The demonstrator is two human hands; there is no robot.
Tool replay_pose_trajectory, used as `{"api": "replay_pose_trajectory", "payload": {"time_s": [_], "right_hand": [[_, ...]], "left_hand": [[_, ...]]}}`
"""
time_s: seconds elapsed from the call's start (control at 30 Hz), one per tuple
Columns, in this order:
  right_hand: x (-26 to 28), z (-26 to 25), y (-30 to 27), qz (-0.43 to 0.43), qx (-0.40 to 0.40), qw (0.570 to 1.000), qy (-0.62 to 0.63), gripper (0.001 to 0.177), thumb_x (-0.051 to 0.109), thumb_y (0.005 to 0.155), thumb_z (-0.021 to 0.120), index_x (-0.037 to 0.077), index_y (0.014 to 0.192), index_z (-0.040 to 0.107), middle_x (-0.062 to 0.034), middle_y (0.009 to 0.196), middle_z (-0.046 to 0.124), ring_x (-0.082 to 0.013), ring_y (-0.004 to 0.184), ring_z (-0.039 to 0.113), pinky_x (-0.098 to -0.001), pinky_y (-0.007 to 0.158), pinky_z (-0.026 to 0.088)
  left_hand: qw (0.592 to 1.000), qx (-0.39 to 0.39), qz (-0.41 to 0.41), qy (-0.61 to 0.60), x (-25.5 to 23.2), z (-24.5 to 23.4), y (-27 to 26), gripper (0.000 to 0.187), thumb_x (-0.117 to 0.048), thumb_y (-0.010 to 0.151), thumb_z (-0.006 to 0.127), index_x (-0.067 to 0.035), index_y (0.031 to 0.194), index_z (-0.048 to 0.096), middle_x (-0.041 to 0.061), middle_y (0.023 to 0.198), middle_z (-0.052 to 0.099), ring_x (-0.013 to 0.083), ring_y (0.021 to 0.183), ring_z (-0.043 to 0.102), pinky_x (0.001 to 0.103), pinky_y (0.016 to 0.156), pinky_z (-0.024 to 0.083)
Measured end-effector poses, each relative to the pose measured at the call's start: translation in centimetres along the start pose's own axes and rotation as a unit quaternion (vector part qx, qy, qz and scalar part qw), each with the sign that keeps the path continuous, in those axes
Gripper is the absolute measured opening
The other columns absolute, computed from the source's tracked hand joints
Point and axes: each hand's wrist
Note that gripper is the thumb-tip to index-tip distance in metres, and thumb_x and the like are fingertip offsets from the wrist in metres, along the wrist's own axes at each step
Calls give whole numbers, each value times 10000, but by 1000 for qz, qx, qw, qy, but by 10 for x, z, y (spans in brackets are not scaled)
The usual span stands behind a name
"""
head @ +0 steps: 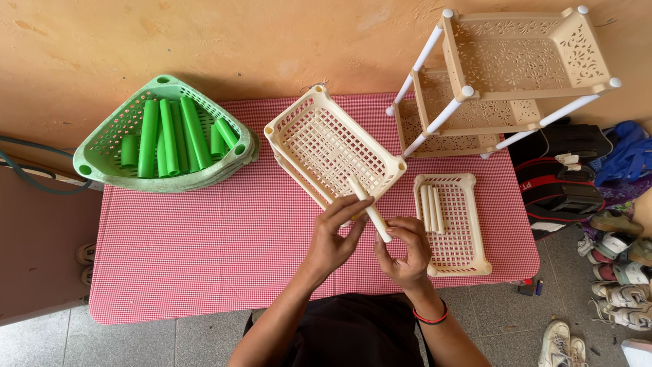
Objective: The person assembles a small plastic shelving unit by inserting white cylindrical legs into the corner sockets of beige perforated trays. They repeatedly attach and detach legs to test fit, then stack trays to form a two-tier structure on a red-and-white checkered table.
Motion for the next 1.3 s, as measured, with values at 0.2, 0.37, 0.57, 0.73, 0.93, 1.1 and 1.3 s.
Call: {"api": "replay_pose_trajectory", "payload": {"time_s": [0.2, 0.37, 0.57, 0.73, 0.93, 1.1, 1.3], "right_hand": [[6, -10, -18, 105, -24, 994, 1, 352, -13, 853, 769, 23, 1142, 571, -140, 1119, 662, -246, 1023, 703, -325, 885, 603], [-5, -24, -33, 162, -36, 986, -11, 346, 5, 877, 756, -4, 1194, 615, -144, 1120, 695, -226, 1042, 719, -332, 909, 614], [-32, -52, -47, 222, -26, 968, -115, 270, 50, 893, 761, -2, 1143, 675, -138, 1079, 712, -232, 1005, 714, -362, 879, 595], [-70, -69, -67, 277, 3, 939, -204, 227, 134, 883, 785, 14, 1069, 729, -126, 1038, 720, -262, 977, 689, -423, 850, 576], [-124, -86, -94, 387, 69, 866, -311, 255, 216, 892, 768, 21, 1056, 782, -144, 967, 754, -316, 941, 663, -466, 800, 543], [-163, -93, -108, 396, 111, 843, -345, 261, 276, 913, 744, 60, 1047, 804, -127, 952, 765, -336, 908, 654, -474, 812, 531], [-190, -91, -119, 378, 130, 838, -372, 279, 325, 923, 745, 69, 1018, 801, -120, 905, 764, -314, 875, 657, -506, 815, 511]], "left_hand": [[996, 39, 61, 44, -7, 21, -4, 562, 146, 812, 636, -86, 1322, 680, 153, 1308, 652, 269, 1133, 703, 343, 910, 650], [992, 99, 60, 47, -10, 44, -1, 605, 146, 798, 633, -84, 1356, 658, 164, 1335, 635, 245, 1040, 722, 303, 800, 670], [984, 171, 36, 30, 6, 81, 5, 692, 182, 763, 540, -57, 1411, 589, 265, 1432, 556, 336, 1091, 704, 324, 788, 670], [974, 224, 11, -20, 46, 118, 13, 778, 180, 770, 553, -41, 1512, 477, 303, 1506, 486, 448, 1282, 590, 406, 906, 639], [951, 296, -82, -18, 87, 155, 6, 708, 99, 847, 559, -67, 1524, 432, 210, 1508, 526, 343, 1229, 661, 407, 1011, 601], [953, 296, -65, 21, 108, 163, -1, 679, 83, 849, 603, -21, 1499, 439, 254, 1504, 496, 398, 1325, 569, 458, 1093, 515], [950, 302, -74, 23, 114, 158, -12, 647, 67, 873, 576, -10, 1500, 434, 262, 1532, 465, 400, 1337, 548, 447, 1058, 540]]}}
Point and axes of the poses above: each hand's wrist, its own y-axis towards the middle knuckle, its own z-axis out of the palm, x = y × z
